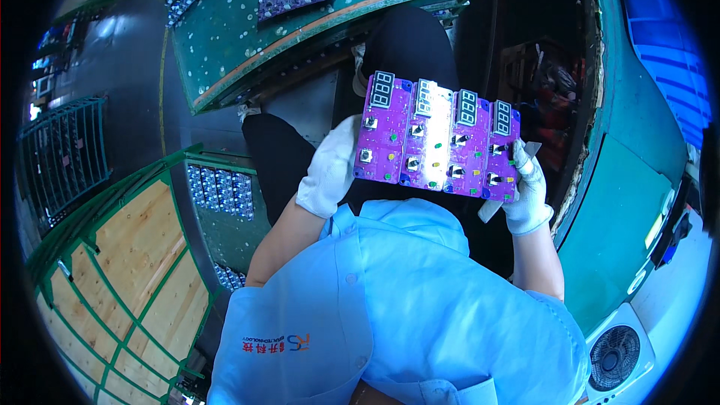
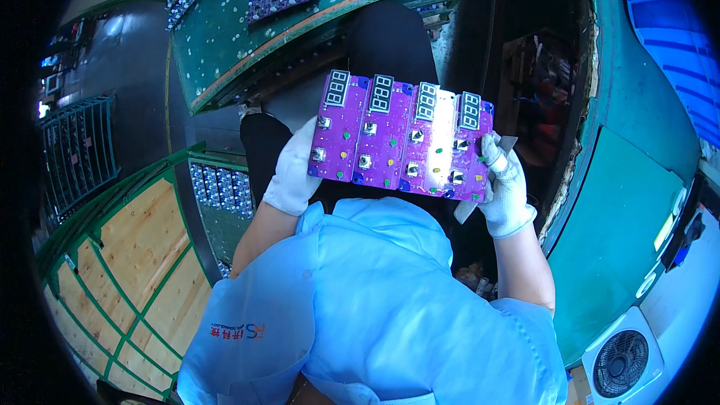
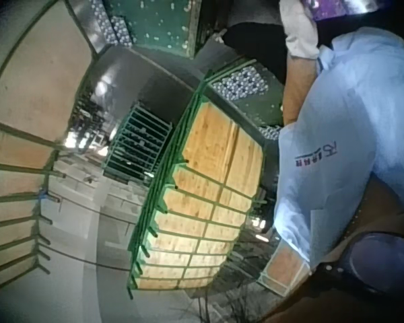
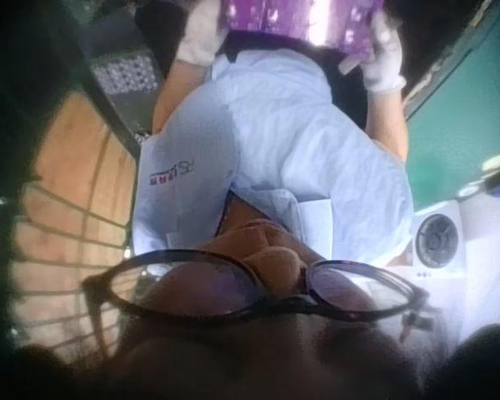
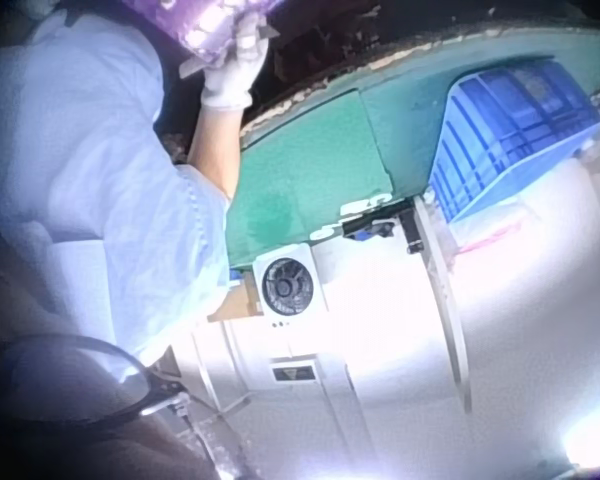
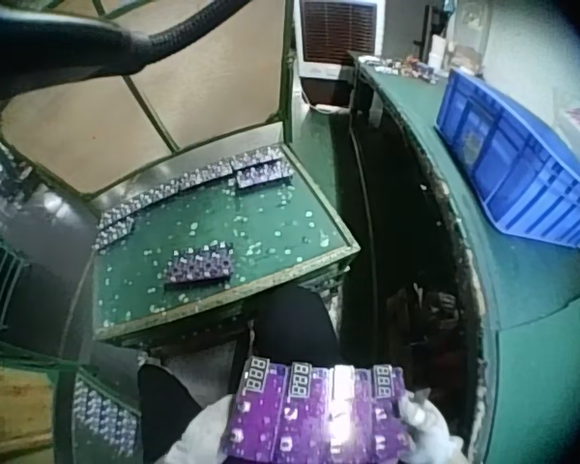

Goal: The recorder is assembling multiple printed circuit board (PCB) components, connecting parts and checking the alignment of the boards.

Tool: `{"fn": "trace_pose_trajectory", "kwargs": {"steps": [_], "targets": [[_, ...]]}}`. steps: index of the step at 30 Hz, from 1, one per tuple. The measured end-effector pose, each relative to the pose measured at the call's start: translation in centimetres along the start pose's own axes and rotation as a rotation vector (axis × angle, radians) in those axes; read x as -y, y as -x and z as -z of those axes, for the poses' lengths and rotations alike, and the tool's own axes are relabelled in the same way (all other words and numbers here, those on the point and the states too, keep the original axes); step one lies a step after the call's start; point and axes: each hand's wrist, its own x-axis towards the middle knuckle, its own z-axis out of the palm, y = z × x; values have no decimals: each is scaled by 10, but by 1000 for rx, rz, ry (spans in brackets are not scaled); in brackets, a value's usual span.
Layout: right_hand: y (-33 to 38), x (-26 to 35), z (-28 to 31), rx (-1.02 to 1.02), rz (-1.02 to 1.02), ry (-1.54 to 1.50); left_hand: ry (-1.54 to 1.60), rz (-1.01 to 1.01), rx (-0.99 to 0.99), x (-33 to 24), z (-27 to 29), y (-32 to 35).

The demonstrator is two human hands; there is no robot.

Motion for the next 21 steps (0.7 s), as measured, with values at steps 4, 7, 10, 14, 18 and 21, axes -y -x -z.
{"fn": "trace_pose_trajectory", "kwargs": {"steps": [4,7,10,14,18,21], "targets": [[2,1,-6,11,17,-5,-511,87,423,-2,-2,13],[3,-1,-6,24,11,-21,305,235,717,0,-22,16],[0,-4,0,0,6,28,161,5,599,-3,-30,17],[-1,-10,-4,12,11,74,311,172,363,-21,-35,17],[4,-17,-27,60,145,421,251,106,266,-13,-19,23],[-3,3,-30,-111,227,306,414,24,454,-1,3,26]]}}
